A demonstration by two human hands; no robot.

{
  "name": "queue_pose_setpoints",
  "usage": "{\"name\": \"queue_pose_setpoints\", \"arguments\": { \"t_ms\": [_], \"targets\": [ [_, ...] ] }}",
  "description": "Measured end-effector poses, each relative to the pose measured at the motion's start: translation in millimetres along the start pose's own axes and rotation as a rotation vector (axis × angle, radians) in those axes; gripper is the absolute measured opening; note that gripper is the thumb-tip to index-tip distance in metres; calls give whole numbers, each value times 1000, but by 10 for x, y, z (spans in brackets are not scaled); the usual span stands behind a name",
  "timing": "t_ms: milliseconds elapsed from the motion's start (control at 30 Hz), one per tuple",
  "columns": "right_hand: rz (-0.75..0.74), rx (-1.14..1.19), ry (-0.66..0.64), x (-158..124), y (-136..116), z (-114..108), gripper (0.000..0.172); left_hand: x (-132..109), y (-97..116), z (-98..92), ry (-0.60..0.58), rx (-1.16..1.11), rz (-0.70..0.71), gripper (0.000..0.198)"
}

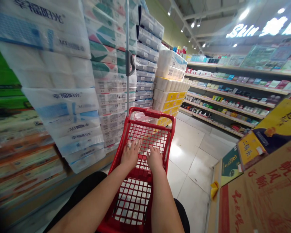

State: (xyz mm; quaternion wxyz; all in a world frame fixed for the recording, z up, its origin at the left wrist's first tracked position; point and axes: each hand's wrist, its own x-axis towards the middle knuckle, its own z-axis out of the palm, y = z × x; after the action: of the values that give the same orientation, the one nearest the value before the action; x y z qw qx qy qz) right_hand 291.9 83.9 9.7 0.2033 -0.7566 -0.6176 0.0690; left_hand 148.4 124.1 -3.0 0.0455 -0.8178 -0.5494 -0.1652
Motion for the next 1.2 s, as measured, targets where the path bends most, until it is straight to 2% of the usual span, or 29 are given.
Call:
{"name": "queue_pose_setpoints", "arguments": {
  "t_ms": [67, 133, 300, 533, 733, 833, 1000, 1067, 1200],
  "targets": [
    [-7, 7, 12, -5, 0, 0, 49, -25, 30, 24, 2, -25, 132, 63],
    [-12, 4, 15, -5, 1, 1, 49, -28, 34, 18, -13, -45, 173, 63],
    [3, -11, -8, 11, -8, 3, 50, 6, 0, -50, -9, -21, 10, 55],
    [-3, 10, -6, 16, -4, -6, 49, -40, 77, -40, 5, -16, 133, 58],
    [8, 11, -32, 14, -5, -34, 52, 36, -9, -139, -58, -36, -84, 63],
    [14, 8, -39, 19, -3, -31, 52, 8, 27, -136, -41, -18, -18, 59],
    [10, 11, -17, 15, 11, 4, 51, -13, 48, -151, 63, -5, 67, 48],
    [8, 15, -5, 10, 14, 11, 51, 6, 32, -150, 43, -8, 84, 49],
    [1, 19, -5, 1, 12, 3, 51, 40, 0, -104, -79, -33, 57, 54]
  ]
}}
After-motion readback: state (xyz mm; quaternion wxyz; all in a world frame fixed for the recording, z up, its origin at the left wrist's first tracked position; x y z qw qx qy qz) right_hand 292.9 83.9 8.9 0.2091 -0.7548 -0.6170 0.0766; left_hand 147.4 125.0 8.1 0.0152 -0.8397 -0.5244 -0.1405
